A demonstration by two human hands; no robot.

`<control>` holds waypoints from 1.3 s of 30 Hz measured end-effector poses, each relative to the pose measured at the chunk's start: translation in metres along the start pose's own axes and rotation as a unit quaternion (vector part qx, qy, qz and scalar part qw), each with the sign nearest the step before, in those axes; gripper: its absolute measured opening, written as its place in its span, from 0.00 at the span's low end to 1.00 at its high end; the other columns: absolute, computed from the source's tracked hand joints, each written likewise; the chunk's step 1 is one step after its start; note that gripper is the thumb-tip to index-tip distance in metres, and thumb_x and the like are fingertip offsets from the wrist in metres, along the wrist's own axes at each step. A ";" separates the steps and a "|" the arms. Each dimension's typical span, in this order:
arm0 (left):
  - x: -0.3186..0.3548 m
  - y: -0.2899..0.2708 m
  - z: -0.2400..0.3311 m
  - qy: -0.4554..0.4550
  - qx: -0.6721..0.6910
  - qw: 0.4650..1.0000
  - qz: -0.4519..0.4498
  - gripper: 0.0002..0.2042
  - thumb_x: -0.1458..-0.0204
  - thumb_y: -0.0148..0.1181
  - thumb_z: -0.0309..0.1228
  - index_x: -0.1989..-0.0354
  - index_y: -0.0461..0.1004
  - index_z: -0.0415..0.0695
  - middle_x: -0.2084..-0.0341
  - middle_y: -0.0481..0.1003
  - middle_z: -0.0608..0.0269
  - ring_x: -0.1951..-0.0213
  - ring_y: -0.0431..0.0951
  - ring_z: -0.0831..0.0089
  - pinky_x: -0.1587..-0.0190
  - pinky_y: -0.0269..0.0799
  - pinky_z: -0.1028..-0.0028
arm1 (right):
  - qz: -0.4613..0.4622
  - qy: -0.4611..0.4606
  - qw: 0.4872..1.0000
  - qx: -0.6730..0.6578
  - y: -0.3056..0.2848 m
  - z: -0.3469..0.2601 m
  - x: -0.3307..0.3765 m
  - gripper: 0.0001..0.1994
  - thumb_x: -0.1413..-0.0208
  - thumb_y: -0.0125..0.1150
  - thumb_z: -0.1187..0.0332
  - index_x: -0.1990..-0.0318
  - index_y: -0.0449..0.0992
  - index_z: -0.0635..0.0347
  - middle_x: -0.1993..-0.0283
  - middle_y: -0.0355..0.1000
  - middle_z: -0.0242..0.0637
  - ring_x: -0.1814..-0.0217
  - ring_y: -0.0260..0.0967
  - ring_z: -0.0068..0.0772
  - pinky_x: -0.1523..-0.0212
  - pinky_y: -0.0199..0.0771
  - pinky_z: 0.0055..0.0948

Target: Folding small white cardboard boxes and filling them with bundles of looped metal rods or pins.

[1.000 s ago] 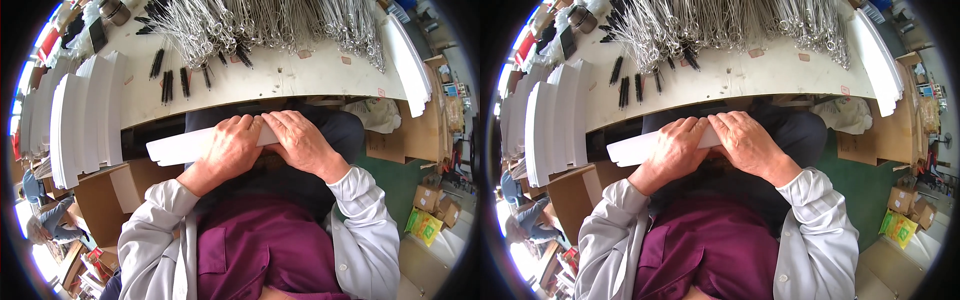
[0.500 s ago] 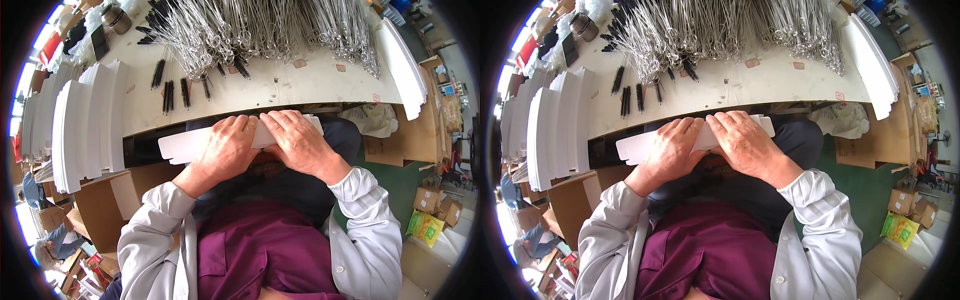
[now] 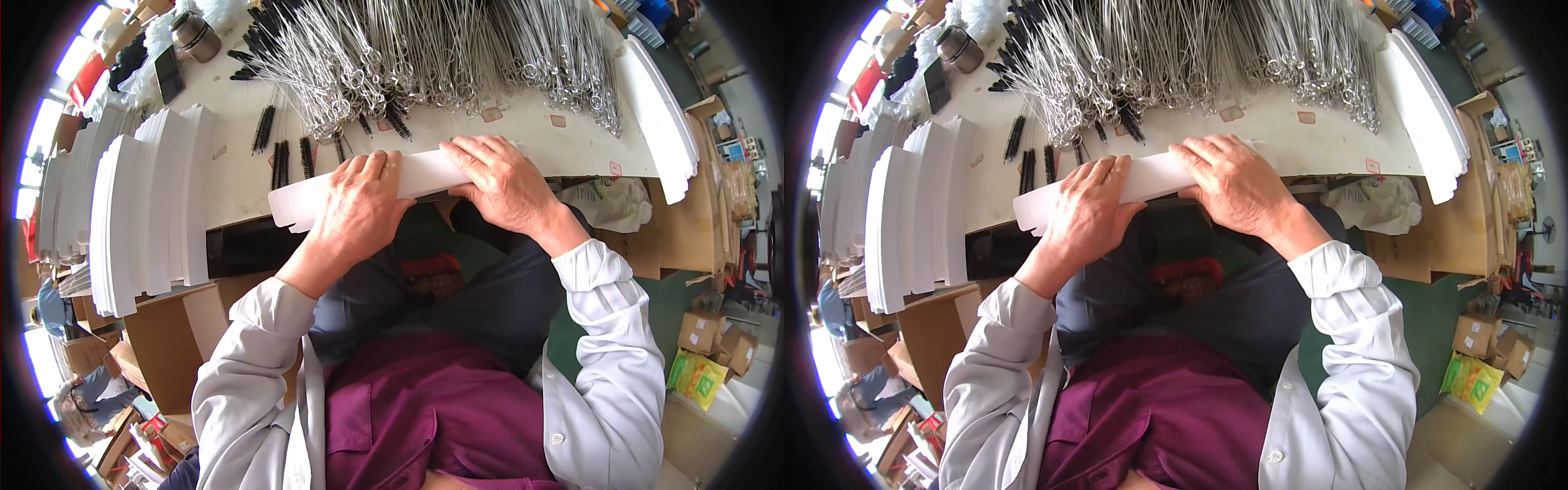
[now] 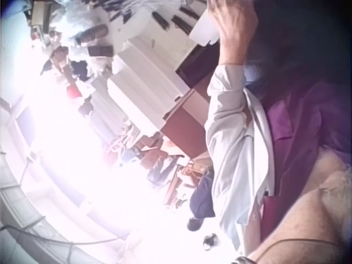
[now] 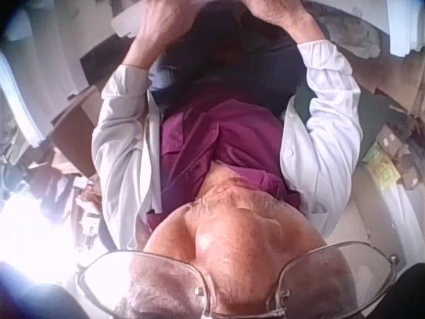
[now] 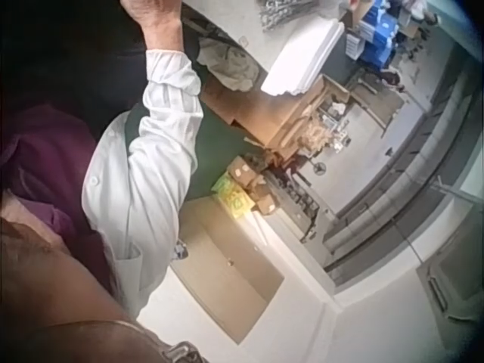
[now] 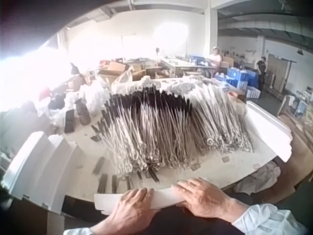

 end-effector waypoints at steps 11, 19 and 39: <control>-0.008 0.019 -0.006 -0.028 -0.015 0.998 0.054 0.28 0.46 0.68 0.37 0.40 0.71 0.33 0.47 0.76 0.46 0.46 0.75 0.49 0.43 0.72 0.56 | 0.024 0.018 0.998 -0.053 0.018 0.027 0.002 0.28 0.48 0.72 0.68 0.37 0.76 0.59 0.39 0.74 0.41 0.37 0.69 0.47 0.34 0.71 0.42; 0.008 0.034 -0.001 -0.021 -0.032 0.996 0.082 0.30 0.47 0.68 0.36 0.37 0.70 0.33 0.43 0.73 0.46 0.40 0.72 0.48 0.35 0.67 0.53 | -0.013 0.019 0.999 -0.043 0.024 0.014 0.012 0.30 0.44 0.68 0.66 0.33 0.70 0.62 0.34 0.70 0.44 0.31 0.65 0.49 0.29 0.65 0.43; 0.058 0.020 -0.027 0.032 -0.190 0.981 0.012 0.31 0.50 0.55 0.21 0.34 0.65 0.27 0.36 0.68 0.36 0.33 0.67 0.45 0.29 0.61 0.53 | -0.003 0.096 0.991 0.099 0.028 0.052 0.051 0.38 0.46 0.69 0.66 0.28 0.61 0.69 0.25 0.61 0.48 0.21 0.56 0.48 0.21 0.53 0.48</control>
Point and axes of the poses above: each hand's wrist, its own x-axis away from the middle knuckle, its own y-axis out of the palm, z = x × y, the point moved 9 cm from there along -x, towards the middle knuckle
